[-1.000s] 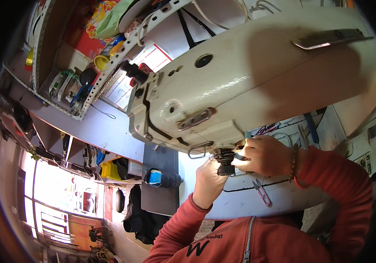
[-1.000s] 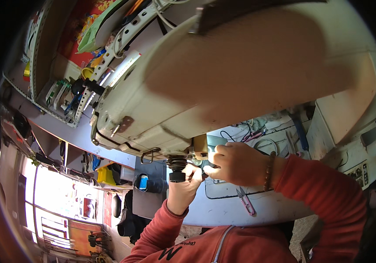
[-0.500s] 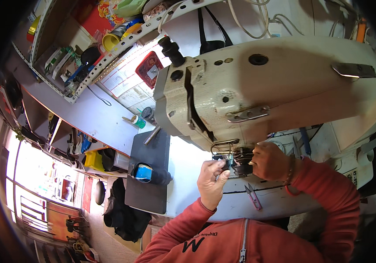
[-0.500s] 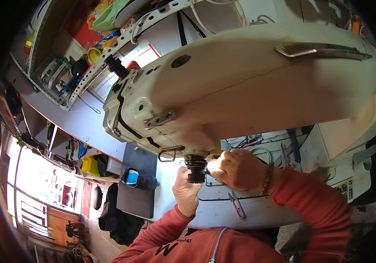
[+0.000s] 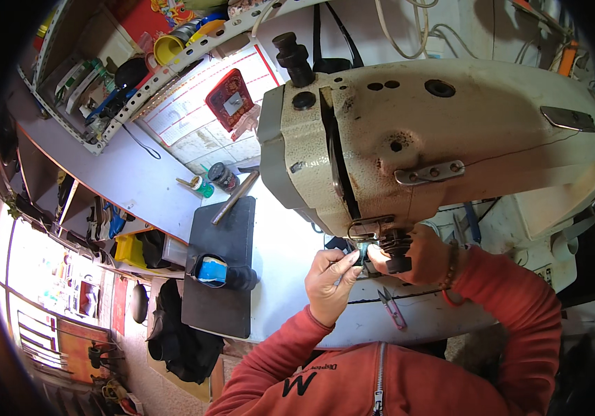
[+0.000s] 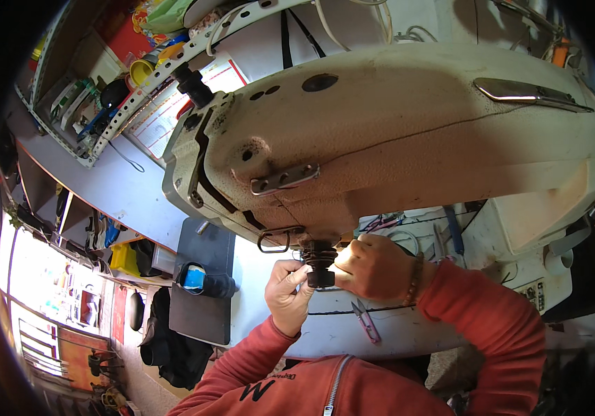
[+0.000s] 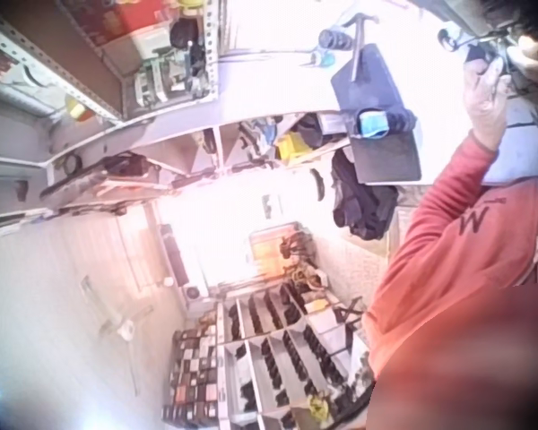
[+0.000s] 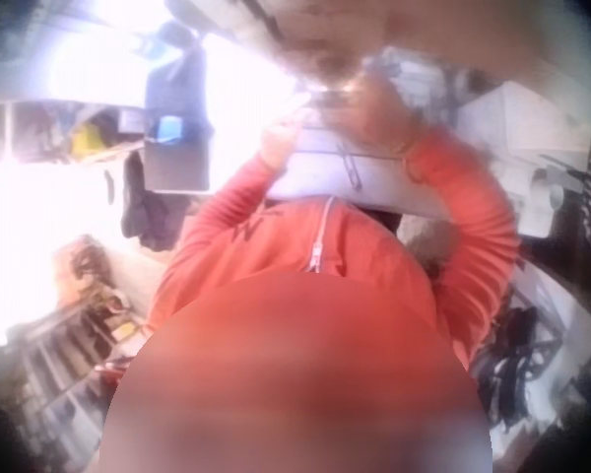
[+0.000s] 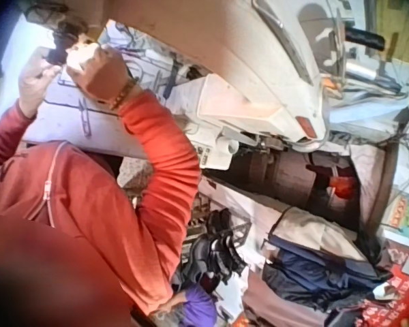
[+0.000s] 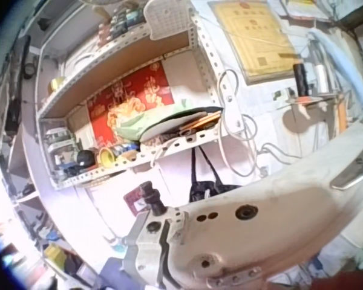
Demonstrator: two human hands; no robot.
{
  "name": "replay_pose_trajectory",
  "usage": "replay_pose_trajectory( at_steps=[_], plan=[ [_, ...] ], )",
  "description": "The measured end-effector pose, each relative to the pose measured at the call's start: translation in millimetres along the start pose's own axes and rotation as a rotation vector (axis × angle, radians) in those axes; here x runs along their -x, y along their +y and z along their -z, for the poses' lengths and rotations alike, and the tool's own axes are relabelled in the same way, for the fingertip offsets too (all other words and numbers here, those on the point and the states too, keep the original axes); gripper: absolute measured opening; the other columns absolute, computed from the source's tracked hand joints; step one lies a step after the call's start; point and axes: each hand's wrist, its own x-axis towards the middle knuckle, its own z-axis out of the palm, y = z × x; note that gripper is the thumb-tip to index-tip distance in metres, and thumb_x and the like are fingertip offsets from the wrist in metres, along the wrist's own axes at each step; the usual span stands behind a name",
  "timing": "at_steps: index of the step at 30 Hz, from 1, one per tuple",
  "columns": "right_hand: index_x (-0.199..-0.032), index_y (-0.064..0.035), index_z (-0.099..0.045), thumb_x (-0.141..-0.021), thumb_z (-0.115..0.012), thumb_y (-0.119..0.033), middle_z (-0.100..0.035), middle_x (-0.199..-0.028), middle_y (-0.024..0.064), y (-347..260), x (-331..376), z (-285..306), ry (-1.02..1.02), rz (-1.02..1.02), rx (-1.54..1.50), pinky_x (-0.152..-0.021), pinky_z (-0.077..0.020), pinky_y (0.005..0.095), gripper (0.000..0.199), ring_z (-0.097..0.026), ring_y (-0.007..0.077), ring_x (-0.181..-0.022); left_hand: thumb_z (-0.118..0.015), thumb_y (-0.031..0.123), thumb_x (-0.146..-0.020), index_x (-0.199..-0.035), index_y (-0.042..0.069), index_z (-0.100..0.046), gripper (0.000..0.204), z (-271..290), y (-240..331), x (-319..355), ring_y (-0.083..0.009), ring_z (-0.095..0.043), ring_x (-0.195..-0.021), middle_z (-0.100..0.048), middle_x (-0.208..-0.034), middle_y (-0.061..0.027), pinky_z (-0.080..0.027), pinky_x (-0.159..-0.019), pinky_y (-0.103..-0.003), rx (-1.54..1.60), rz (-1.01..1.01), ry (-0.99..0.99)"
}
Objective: The person positions a black shoe under a sewing machine and stitches along its edge. They guide the shoe with both hands, pause to adjust the machine, and continue sewing. The shoe remains on the machine bed throughout.
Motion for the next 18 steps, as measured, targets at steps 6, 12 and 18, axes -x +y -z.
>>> replay_pose_trajectory(
  at_steps=[6, 12, 18],
  plan=[
    [-0.086, -0.0125, -0.062, -0.081, -0.062, -0.023, -0.060, -0.088, 0.0019, -3, 3, -5, -0.015, -0.074, -0.115, -0.070, -0.0484, 0.0331, 0.012, -0.056, 0.0184, -0.078, -0.073, -0.007, -0.079, -0.103, 0.001, -0.070, 0.026, 3, 2, -4, -0.0185, -0.056, -0.077, -0.057, -0.093, -0.0085, -0.046, -0.066, -0.027, -0.111, -0.115, -0.064],
    [-0.086, -0.0109, -0.062, -0.080, -0.062, -0.021, -0.060, -0.088, 0.0019, 1, 2, -4, 0.020, -0.071, -0.090, -0.071, -0.0506, 0.0338, 0.012, -0.058, 0.0187, -0.080, -0.071, -0.012, -0.076, -0.102, 0.002, -0.070, 0.029, 11, 4, -11, -0.0189, -0.057, -0.074, -0.057, -0.091, -0.0081, -0.047, -0.064, -0.027, -0.225, -0.204, -0.142],
    [-0.087, -0.0100, -0.063, -0.081, -0.063, -0.021, -0.060, -0.086, 0.0032, 1, 2, -3, -0.002, -0.073, -0.078, -0.069, -0.0506, 0.0346, 0.012, -0.059, 0.0203, -0.079, -0.070, -0.011, -0.077, -0.104, 0.002, -0.070, 0.030, 8, 8, -10, -0.0174, -0.056, -0.074, -0.057, -0.089, -0.0069, -0.046, -0.064, -0.026, -0.108, -0.099, -0.109]
  ],
)
